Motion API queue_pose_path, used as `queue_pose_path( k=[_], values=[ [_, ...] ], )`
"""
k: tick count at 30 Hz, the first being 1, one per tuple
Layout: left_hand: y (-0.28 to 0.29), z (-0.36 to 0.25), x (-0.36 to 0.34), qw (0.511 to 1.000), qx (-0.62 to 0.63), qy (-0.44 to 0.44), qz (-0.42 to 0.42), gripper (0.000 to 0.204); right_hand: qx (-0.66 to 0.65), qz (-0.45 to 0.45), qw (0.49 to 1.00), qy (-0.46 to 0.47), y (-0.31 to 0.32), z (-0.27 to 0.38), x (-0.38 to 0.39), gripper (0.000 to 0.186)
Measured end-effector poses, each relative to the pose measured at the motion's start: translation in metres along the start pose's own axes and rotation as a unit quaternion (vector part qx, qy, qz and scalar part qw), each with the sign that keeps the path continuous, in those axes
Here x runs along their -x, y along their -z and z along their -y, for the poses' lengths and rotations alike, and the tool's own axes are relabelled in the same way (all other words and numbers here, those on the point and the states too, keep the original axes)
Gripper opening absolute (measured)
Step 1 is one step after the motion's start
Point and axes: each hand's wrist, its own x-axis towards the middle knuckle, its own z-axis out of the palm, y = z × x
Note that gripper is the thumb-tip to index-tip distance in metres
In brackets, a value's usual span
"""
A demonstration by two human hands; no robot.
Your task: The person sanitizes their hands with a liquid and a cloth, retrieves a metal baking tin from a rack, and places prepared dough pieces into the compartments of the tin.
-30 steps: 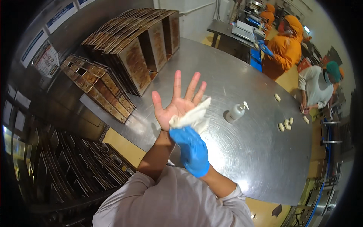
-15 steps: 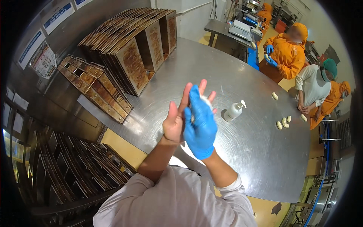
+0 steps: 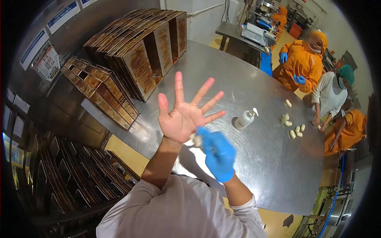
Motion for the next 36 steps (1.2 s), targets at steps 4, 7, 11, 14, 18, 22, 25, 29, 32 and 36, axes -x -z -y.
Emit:
queue_pose_path(
  k=[4, 7, 11, 14, 18, 22, 25, 29, 32, 36],
  values=[
    [-0.012, 0.015, 0.004, 0.999, 0.016, 0.026, 0.011, 0.083, -0.084, -0.182, 0.973, 0.116, 0.011, 0.008, -0.037, 0.032],
    [-0.013, 0.027, 0.005, 0.991, -0.123, 0.039, 0.033, 0.09, 0.165, -0.052, 0.97, 0.17, -0.015, 0.013, -0.053, 0.033],
    [-0.01, 0.016, 0.003, 0.995, -0.096, -0.01, 0.029, 0.107, 0.229, -0.054, 0.959, 0.16, -0.06, -0.009, -0.016, 0.027],
    [-0.006, 0.015, 0.002, 0.999, 0.011, 0.011, 0.051, 0.101, 0.109, 0.038, 0.983, 0.144, -0.041, -0.004, -0.003, 0.042],
    [0.0, -0.004, -0.003, 0.998, 0.061, -0.022, 0.006, 0.092, 0.006, 0.229, 0.972, -0.054, -0.026, 0.01, 0.012, 0.028],
    [-0.007, 0.001, 0.001, 0.999, 0.04, -0.01, 0.033, 0.086, -0.235, -0.078, 0.967, 0.062, -0.017, 0.008, -0.002, 0.024],
    [-0.02, 0.011, 0.003, 0.999, -0.008, 0.036, -0.012, 0.085, -0.079, -0.005, 0.986, 0.147, -0.012, 0.036, -0.048, 0.027],
    [-0.022, 0.006, 0.003, 0.998, -0.011, 0.006, -0.062, 0.083, 0.337, 0.033, 0.886, 0.318, -0.068, 0.003, -0.041, 0.032],
    [-0.003, 0.0, 0.01, 0.997, -0.014, -0.013, -0.074, 0.077, 0.252, 0.074, 0.936, 0.233, -0.079, -0.02, -0.006, 0.033],
    [0.023, -0.008, 0.021, 0.994, 0.064, -0.012, -0.091, 0.076, 0.009, 0.212, 0.976, 0.046, -0.034, -0.025, 0.02, 0.034]
  ],
)
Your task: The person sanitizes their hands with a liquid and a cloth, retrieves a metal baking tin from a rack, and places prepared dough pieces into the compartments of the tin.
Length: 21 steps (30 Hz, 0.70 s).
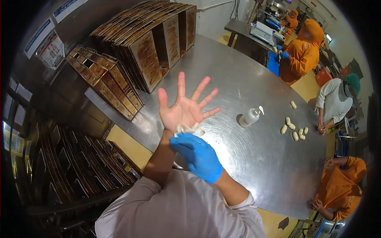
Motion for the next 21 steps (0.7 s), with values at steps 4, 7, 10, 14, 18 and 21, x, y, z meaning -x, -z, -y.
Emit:
queue_pose_path(
  k=[4, 7, 10, 14, 18, 21],
  values=[
    [-0.003, -0.007, 0.01, 1.0, 0.015, -0.012, -0.012, 0.074, -0.134, -0.103, 0.971, -0.169, 0.029, -0.006, 0.021, 0.023],
    [-0.001, -0.002, 0.013, 0.999, -0.013, 0.013, 0.05, 0.076, -0.16, -0.3, 0.935, -0.107, 0.05, -0.004, 0.019, 0.023],
    [0.001, 0.001, 0.014, 0.992, -0.049, 0.056, 0.1, 0.079, -0.15, -0.323, 0.934, -0.01, 0.069, 0.007, -0.01, 0.031],
    [-0.006, 0.017, 0.019, 0.998, -0.042, 0.043, 0.009, 0.083, 0.092, -0.224, 0.969, 0.036, 0.051, -0.01, -0.054, 0.041],
    [0.011, 0.004, 0.015, 0.989, 0.132, -0.003, 0.066, 0.079, 0.162, -0.187, 0.968, 0.041, 0.007, -0.01, -0.052, 0.055],
    [0.007, 0.002, 0.024, 0.995, -0.096, -0.01, -0.003, 0.078, 0.156, -0.138, 0.977, 0.037, -0.003, -0.006, -0.039, 0.055]
  ],
)
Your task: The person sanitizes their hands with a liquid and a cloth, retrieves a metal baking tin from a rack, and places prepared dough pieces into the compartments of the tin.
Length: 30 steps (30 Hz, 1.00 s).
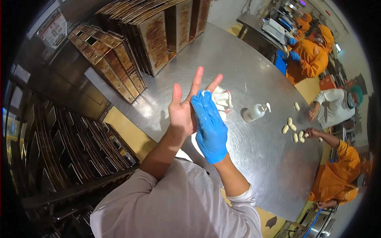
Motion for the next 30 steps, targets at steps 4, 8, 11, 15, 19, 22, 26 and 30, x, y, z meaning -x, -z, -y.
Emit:
queue_pose_path(
  k=[4, 8, 11, 15, 19, 22, 26, 30],
  values=[
    [0.026, -0.007, -0.005, 0.998, 0.041, -0.028, -0.044, 0.072, -0.069, 0.062, 0.996, 0.014, -0.006, 0.005, 0.021, 0.052],
    [0.038, 0.001, -0.006, 0.999, 0.036, -0.006, 0.007, 0.07, -0.113, 0.013, 0.991, 0.078, 0.002, 0.015, -0.025, 0.04],
    [0.016, -0.005, -0.009, 0.996, 0.071, 0.009, -0.052, 0.062, -0.023, 0.077, 0.986, 0.148, -0.025, 0.006, -0.036, 0.046],
    [0.025, -0.016, 0.0, 0.987, 0.105, -0.002, -0.125, 0.054, -0.003, 0.114, 0.98, 0.161, -0.028, 0.004, -0.013, 0.047],
    [0.039, -0.025, 0.004, 0.974, 0.19, -0.013, -0.121, 0.051, -0.07, 0.208, 0.973, 0.068, -0.002, -0.002, 0.016, 0.042],
    [0.039, -0.039, 0.002, 0.983, 0.161, -0.035, -0.075, 0.055, -0.239, 0.128, 0.958, -0.095, 0.017, -0.009, 0.022, 0.027],
    [0.041, -0.032, 0.0, 0.989, 0.098, -0.007, -0.111, 0.06, -0.44, -0.116, 0.868, -0.199, 0.043, 0.002, -0.001, 0.021],
    [0.056, -0.011, -0.002, 0.922, -0.32, 0.026, -0.216, 0.067, -0.615, -0.154, 0.755, -0.167, 0.05, -0.001, -0.045, 0.017]
  ],
)
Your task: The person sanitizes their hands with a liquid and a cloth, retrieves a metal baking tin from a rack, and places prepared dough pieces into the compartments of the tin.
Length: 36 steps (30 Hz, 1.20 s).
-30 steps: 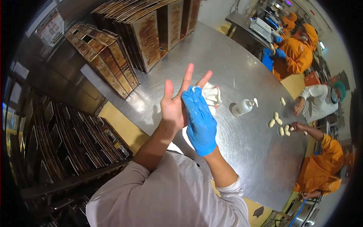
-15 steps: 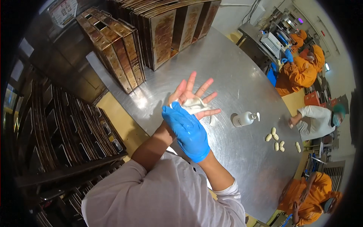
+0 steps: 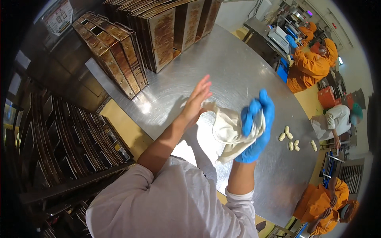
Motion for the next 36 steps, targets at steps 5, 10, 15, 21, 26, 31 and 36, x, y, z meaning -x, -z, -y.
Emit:
queue_pose_path(
  k=[5, 10, 15, 21, 26, 31, 36],
  values=[
    [-0.019, 0.02, 0.009, 0.989, 0.091, 0.032, 0.11, 0.066, 0.486, 0.138, 0.844, 0.177, 0.007, -0.075, -0.015, 0.011],
    [-0.03, 0.018, 0.009, 0.898, 0.406, 0.075, 0.15, 0.064, 0.647, 0.251, 0.696, 0.183, -0.001, -0.088, -0.003, 0.011],
    [-0.037, -0.001, 0.015, 0.873, 0.441, 0.037, 0.206, 0.067, 0.528, 0.357, 0.74, 0.218, 0.01, -0.08, 0.012, 0.015],
    [-0.049, -0.014, 0.016, 0.901, 0.399, 0.076, 0.152, 0.073, 0.618, 0.302, 0.702, 0.187, 0.038, -0.045, 0.0, 0.016],
    [-0.052, -0.029, 0.022, 0.896, 0.399, 0.061, 0.183, 0.079, 0.652, 0.081, 0.728, 0.194, 0.074, -0.021, -0.023, 0.023],
    [-0.058, -0.023, 0.014, 0.97, 0.17, -0.011, 0.173, 0.073, 0.636, 0.065, 0.741, 0.206, 0.022, -0.043, -0.016, 0.015],
    [-0.024, -0.035, -0.012, 0.917, 0.359, -0.006, 0.176, 0.064, 0.595, 0.377, 0.707, 0.064, 0.021, -0.087, 0.062, 0.025]
  ],
)
